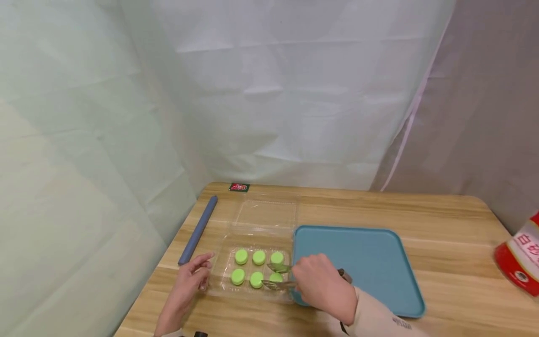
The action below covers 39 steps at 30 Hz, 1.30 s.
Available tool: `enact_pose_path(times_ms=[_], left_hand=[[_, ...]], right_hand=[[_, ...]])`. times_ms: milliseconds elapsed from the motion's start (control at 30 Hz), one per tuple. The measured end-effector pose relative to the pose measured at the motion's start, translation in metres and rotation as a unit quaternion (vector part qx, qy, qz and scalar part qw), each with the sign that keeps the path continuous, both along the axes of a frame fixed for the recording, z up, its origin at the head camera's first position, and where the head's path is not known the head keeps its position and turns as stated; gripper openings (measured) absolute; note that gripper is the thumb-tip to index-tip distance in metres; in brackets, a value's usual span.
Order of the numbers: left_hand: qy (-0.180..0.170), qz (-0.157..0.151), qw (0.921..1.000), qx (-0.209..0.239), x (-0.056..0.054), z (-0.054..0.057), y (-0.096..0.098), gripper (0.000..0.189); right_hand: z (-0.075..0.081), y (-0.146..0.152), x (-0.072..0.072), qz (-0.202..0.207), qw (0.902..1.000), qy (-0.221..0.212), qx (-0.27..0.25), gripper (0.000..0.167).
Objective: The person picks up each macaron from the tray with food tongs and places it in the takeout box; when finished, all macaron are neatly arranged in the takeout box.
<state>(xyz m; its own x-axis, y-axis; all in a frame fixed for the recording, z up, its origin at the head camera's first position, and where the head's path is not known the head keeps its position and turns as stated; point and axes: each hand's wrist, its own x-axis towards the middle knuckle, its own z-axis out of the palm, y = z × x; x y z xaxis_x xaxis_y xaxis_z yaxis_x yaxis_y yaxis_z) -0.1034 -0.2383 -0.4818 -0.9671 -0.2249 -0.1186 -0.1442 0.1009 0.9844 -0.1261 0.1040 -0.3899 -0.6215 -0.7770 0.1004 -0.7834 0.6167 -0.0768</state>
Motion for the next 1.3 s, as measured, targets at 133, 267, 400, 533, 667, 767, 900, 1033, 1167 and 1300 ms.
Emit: enact_pose_path(times_ms=[133,267,400,533,667,767,900,1033,1167,1300], left_hand=[[0.003,-0.001,1.0,0.007,0.0,0.0,0.001,0.056],[0.01,0.003,0.9999,0.011,0.0,0.0,0.002,0.058],[0.013,0.008,0.9999,0.006,0.001,0.0,0.0,0.058],[0.006,0.005,0.9999,0.006,0.001,-0.001,-0.001,0.058],[0.002,0.003,1.0,0.005,0.0,-0.002,-0.001,0.058],[0.005,0.003,1.0,0.005,0.0,-0.002,0.0,0.058],[0.006,0.004,0.9999,0.012,0.0,-0.003,-0.001,0.058],[0.003,0.008,0.9998,0.015,0.0,-0.003,-0.001,0.057],[0.005,0.006,0.9999,0.012,-0.001,-0.003,-0.001,0.057],[0.005,0.003,0.9999,0.009,-0.001,-0.004,-0.001,0.058]], right_hand=[[0.005,0.002,0.001,-0.007,0.9997,-0.022,-0.002,0.03],[0.011,0.006,0.003,-0.024,0.9986,-0.045,-0.014,0.025],[0.013,0.011,0.005,-0.041,0.9974,-0.054,-0.022,0.026],[0.009,0.018,0.006,-0.062,0.9963,-0.056,-0.021,0.05],[0.008,0.024,0.007,-0.082,0.9937,-0.072,-0.025,0.061],[0.008,0.028,0.009,-0.096,0.992,-0.073,-0.037,0.063],[0.006,0.033,0.011,-0.117,0.99,-0.059,-0.052,0.061],[0.004,0.037,0.014,-0.149,0.985,-0.063,-0.059,0.062],[0.001,0.041,0.015,-0.182,0.9786,-0.072,-0.063,0.066],[-0.005,0.045,0.018,-0.204,0.974,-0.063,-0.076,0.066]])
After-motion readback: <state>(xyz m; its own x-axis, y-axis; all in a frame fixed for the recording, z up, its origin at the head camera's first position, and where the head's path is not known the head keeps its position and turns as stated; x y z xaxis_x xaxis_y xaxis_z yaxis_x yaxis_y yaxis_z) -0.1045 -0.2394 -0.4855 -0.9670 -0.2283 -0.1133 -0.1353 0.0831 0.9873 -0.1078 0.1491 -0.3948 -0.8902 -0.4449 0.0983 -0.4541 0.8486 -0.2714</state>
